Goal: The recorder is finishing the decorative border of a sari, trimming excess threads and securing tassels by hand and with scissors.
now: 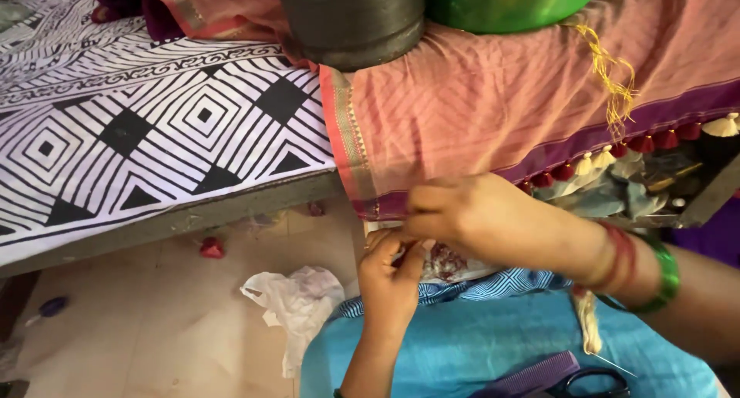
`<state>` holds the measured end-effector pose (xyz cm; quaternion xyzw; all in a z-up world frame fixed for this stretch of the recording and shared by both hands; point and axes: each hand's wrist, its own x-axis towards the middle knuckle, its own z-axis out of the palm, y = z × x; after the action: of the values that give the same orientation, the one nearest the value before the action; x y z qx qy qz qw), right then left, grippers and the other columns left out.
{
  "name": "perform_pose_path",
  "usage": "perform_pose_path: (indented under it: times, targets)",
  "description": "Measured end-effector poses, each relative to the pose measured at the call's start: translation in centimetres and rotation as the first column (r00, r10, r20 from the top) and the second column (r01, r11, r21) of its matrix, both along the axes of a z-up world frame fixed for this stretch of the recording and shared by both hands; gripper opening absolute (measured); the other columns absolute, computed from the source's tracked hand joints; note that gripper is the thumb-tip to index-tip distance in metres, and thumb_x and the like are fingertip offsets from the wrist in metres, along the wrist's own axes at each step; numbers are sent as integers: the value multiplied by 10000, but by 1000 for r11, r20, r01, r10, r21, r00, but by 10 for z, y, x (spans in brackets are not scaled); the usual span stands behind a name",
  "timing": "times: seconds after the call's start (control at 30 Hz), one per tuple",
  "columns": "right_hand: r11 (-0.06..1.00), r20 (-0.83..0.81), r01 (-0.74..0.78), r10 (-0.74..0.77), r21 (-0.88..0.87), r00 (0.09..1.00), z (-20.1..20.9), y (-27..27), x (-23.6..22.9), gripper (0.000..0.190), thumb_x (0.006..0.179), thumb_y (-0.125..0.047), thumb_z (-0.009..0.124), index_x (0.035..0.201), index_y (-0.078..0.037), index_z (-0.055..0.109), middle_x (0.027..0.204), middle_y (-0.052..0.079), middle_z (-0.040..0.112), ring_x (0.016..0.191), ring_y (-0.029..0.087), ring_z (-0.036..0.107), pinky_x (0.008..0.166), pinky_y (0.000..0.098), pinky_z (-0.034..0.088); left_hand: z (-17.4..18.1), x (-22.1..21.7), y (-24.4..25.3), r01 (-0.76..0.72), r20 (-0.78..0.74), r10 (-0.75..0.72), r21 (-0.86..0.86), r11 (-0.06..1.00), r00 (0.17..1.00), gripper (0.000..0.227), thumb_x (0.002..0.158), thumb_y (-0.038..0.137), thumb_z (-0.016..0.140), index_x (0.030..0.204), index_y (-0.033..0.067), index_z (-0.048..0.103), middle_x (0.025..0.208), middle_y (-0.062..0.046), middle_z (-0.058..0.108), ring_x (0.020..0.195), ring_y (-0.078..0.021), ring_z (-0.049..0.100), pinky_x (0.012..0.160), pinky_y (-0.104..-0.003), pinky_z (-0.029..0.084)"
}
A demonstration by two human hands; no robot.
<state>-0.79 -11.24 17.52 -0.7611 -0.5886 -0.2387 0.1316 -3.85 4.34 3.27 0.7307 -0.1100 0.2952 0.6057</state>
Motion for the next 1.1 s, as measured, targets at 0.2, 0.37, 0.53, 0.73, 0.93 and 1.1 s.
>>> perform_pose_path:
  times: [0.2,0.37,0.53,0.73,0.93,1.1]
  targets:
    - [941,99,225,-207,-253,973,-9,26,20,112,769,-122,696,880,-116,710,862,61,598,660,258,686,509,405,539,35,-17,-3,-334,255,267,276,901,930,147,787,37,771,919,38,708,872,-68,689,832,-252,648,722,-385,498]
    - [977,-64,196,-201,-87,977,-11,6,6,153,711,-115,741,864,-116,730,857,44,641,667,267,682,525,402,525,22,-8,-13,-453,399,299,384,805,867,108,858,69,733,927,65,650,884,-83,663,871,-277,605,782,-391,455]
    - [682,-816,730,-399,40,417,-45,-14,-10,188,826,-106,771,1013,-91,752,770,23,778,579,136,711,572,274,554,-39,22,-24,161,-206,-350,-609,777,914,131,886,90,778,979,8,735,900,1,720,841,-69,648,776,-234,528]
    - [759,-965,610,90,227,247,-87,-34,13,136,871,-71,698,912,31,777,709,17,741,628,88,658,608,247,549,-16,8,-28,-43,-181,20,-126,991,983,162,844,130,816,954,25,761,874,-4,749,791,-99,680,740,-264,549]
    - [757,-961,606,102,242,256,-101,-33,19,147,903,-96,728,883,38,783,662,-21,630,603,56,516,533,256,421,-5,0,-27,15,-183,-55,-211,977,982,168,875,157,786,982,43,724,833,-50,718,783,-120,660,755,-264,543]
    - [792,-945,549,103,267,310,-106,-36,21,162,926,-109,724,876,38,770,678,-39,596,627,45,482,546,251,403,14,2,-12,-30,-152,18,-82,996,988,159,936,201,724,932,43,737,880,-57,744,812,-162,701,754,-281,544]
